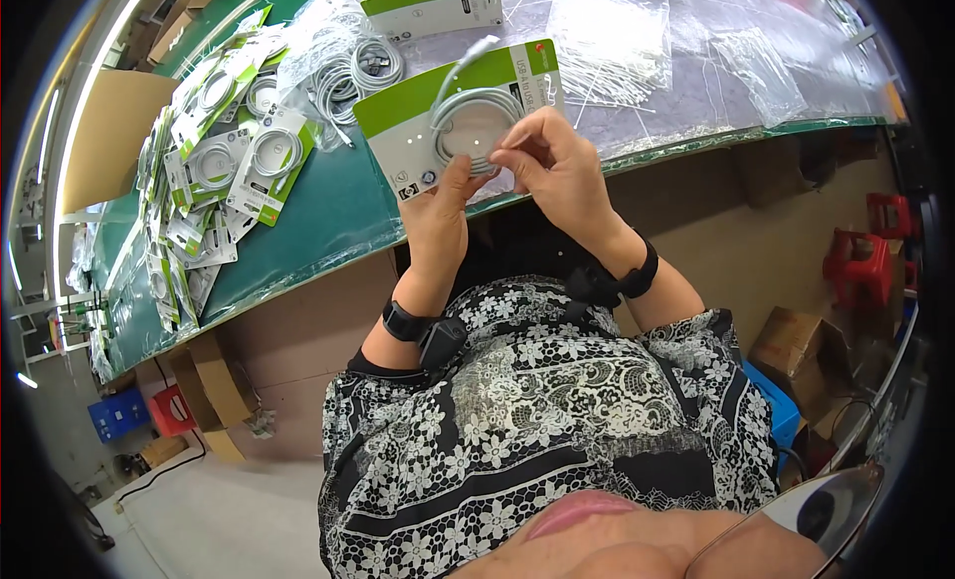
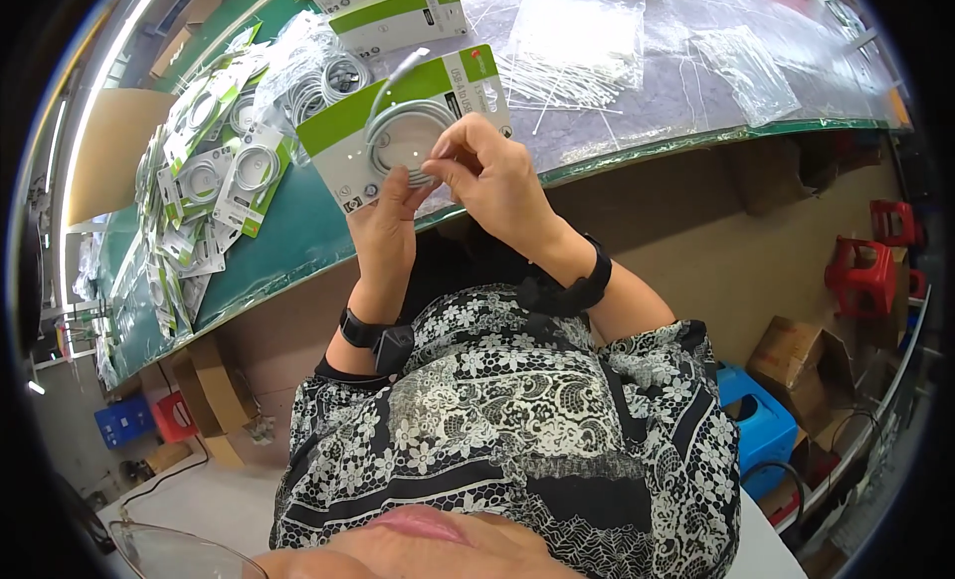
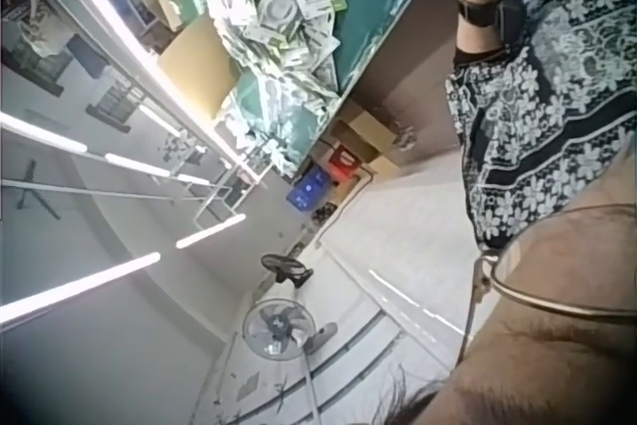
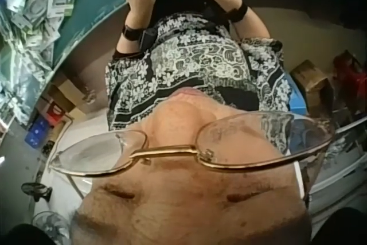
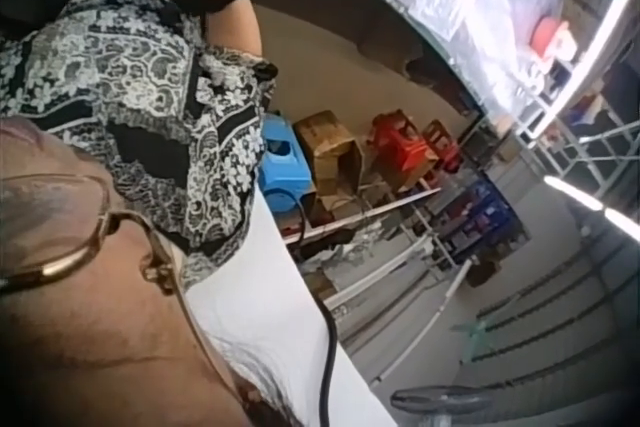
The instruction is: The person packages a cable by placing it onto a cardboard backing and threading two plastic ties through the holes to secure it. They then pick up another cable and backing to repeat the process.
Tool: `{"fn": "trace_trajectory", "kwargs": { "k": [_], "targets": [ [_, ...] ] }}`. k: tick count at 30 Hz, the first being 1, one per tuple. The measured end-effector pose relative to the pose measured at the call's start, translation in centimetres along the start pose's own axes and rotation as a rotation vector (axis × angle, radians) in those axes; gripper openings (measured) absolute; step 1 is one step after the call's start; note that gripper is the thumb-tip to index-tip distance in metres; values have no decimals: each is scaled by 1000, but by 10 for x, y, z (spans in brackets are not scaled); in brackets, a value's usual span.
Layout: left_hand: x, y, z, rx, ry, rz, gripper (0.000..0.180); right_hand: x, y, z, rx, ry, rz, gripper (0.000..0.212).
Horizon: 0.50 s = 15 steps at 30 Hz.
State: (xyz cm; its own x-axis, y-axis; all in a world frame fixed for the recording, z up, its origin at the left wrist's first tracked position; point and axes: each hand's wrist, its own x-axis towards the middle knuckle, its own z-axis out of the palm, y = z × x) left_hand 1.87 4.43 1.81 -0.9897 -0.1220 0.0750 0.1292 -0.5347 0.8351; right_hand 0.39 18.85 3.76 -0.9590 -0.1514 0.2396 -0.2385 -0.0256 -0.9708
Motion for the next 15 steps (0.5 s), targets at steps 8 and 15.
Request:
{"fn": "trace_trajectory", "kwargs": {
  "k": [8, 15],
  "targets": [
    [-4, -7, -4, -89, -16, -23, 33, 1, -6, 2, -483, 109, -608, 21],
    [-4, -5, -1, 4, -24, 112, 34, -4, -15, 1, -585, 117, -555, 15]
  ]
}}
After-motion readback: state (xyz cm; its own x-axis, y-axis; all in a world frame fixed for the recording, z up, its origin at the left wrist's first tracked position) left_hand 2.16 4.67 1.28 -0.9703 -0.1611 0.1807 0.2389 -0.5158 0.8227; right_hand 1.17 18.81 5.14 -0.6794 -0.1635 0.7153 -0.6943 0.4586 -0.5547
